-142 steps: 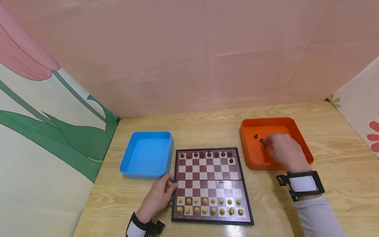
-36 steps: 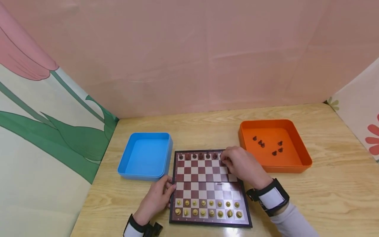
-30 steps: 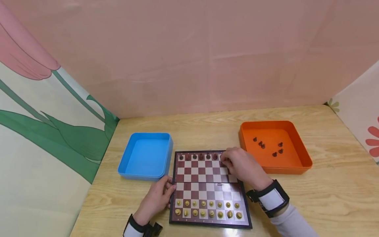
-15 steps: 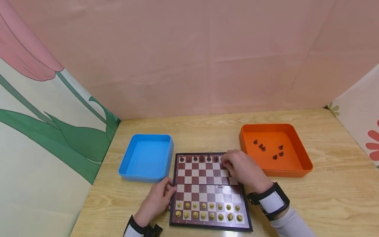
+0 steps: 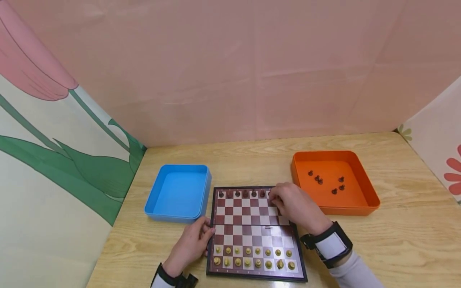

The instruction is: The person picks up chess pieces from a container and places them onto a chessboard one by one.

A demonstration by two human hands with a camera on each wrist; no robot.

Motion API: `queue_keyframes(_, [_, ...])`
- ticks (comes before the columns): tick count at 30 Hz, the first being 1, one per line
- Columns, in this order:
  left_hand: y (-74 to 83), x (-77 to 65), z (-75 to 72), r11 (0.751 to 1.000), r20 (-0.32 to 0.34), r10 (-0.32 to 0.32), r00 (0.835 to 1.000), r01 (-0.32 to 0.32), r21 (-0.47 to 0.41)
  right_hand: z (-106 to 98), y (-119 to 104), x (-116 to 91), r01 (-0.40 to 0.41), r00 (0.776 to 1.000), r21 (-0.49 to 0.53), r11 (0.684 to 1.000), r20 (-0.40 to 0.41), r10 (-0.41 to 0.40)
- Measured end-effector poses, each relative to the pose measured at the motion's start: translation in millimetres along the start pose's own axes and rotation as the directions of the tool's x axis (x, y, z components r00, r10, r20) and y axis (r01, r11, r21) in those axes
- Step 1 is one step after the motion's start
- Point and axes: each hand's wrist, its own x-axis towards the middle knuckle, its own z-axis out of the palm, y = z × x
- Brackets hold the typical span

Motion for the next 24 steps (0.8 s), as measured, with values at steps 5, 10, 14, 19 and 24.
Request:
queue_keyframes(5, [0.0, -0.8, 0.1, 1.0, -0.004, 0.008, 1.0, -0.008, 0.0, -4, 1, -3, 0.016, 0.999, 0.01, 1.0, -0.029, -0.016])
queue_keyframes(10, [0.3, -1.2, -0.5, 1.0, 0.003, 0.005, 1.0, -0.005, -0.01, -9, 1, -6, 0.01, 0.999, 0.013, 1.0, -0.049, -0.01])
queue_keyframes(14, [0.0, -1.3, -0.5, 1.0, 0.002, 0.005, 1.0, -0.005, -0.007, -13, 2, -6, 0.016, 0.998, 0.013, 1.0, -0.062, -0.015])
queue_keyframes(19, [-0.4, -1.0, 0.1, 1.0, 0.004, -0.003, 1.0, 0.003, -0.001, -18, 6, -6, 0.025, 0.994, -0.002, 1.0, -0.106, -0.025])
queue_keyframes(24, [-0.6, 0.1, 0.2, 1.0, 0.005, -0.009, 1.0, 0.009, -0.005, -28, 16, -9, 0.024, 0.987, -0.007, 1.0, -0.162, -0.024])
